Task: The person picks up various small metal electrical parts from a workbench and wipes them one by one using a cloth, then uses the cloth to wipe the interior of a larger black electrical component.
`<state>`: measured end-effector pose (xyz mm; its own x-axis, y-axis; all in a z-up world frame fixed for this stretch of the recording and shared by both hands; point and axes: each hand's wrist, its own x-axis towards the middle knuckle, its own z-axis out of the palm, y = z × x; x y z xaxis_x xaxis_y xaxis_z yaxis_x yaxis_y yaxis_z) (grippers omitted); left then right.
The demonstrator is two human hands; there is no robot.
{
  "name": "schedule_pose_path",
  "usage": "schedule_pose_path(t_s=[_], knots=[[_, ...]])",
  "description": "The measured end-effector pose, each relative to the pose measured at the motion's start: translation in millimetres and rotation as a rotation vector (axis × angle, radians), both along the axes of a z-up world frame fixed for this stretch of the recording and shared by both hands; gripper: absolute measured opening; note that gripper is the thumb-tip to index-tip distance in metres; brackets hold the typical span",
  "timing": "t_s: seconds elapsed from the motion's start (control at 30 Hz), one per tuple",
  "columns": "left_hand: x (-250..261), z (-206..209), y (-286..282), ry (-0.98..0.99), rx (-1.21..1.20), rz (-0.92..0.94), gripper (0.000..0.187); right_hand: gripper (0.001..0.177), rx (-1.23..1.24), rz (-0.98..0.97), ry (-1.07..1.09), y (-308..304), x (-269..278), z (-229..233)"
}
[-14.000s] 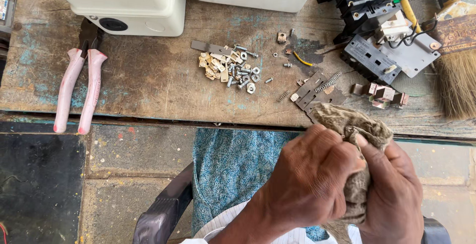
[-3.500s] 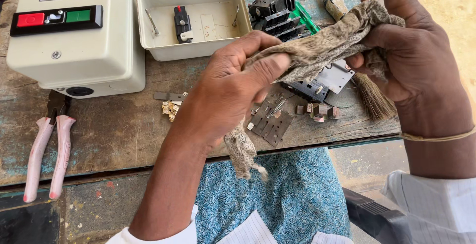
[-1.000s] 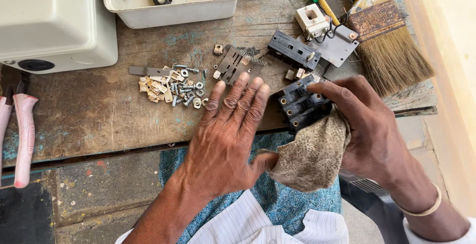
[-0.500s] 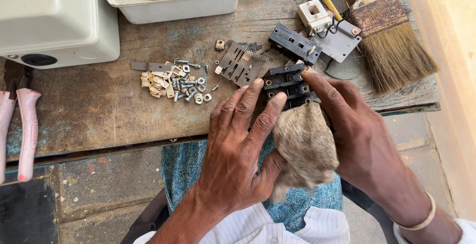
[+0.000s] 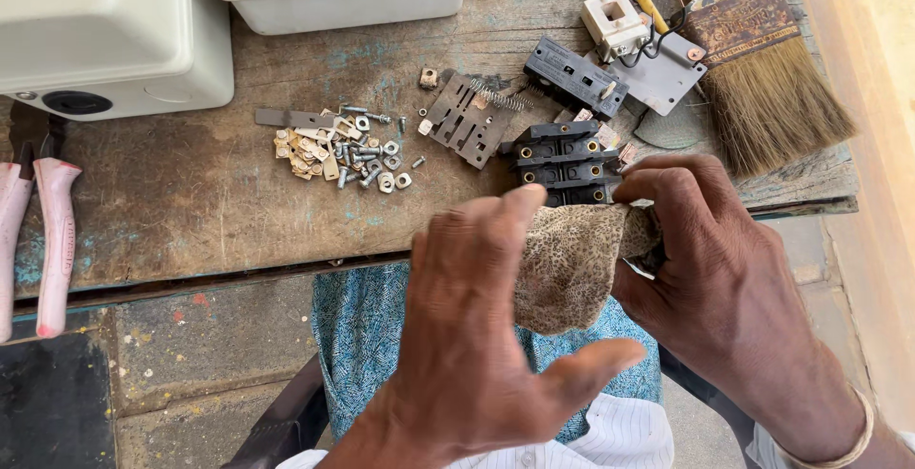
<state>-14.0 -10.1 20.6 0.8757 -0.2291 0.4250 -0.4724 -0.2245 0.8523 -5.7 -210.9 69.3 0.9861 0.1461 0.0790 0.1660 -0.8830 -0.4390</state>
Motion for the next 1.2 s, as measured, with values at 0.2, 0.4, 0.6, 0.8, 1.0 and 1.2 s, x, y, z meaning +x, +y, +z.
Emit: schedule_pose_path(t_s=[0.2,0.4,0.6,0.8,1.0,1.2], knots=[[0.0,-8.0,-13.2,-0.082,0.241,0.047,0.040,0.057,-0.013,0.026,0.019,-16.4,-6.5,-5.5],[1.1,-17.2,-9.3,0.182,0.033,-0.059,0.034,0.024,0.301,0.218,-0.066,-35.0,-3.5,-25.2],[11.4,-22.3,-10.2,-0.066,-0.011,0.097,0.035,0.023,0.303,0.233,-0.295,-29.4,5.5,-42.1],[19.3,-23.7,-3.8,-0.159,0.054,0.125,0.035,0.027,0.474,0.223,-0.204,-39.9,11.7,-47.2],[27.8,-27.9,7.3,-0.131,0.220,0.030,0.029,0.025,0.372,0.292,-0.324,-41.0,13.5,-54.8],[33.5,-36.2,9.5,-0.241,0.221,-0.008,0.012,0.024,0.309,0.334,-0.317,-44.1,14.8,-57.1]])
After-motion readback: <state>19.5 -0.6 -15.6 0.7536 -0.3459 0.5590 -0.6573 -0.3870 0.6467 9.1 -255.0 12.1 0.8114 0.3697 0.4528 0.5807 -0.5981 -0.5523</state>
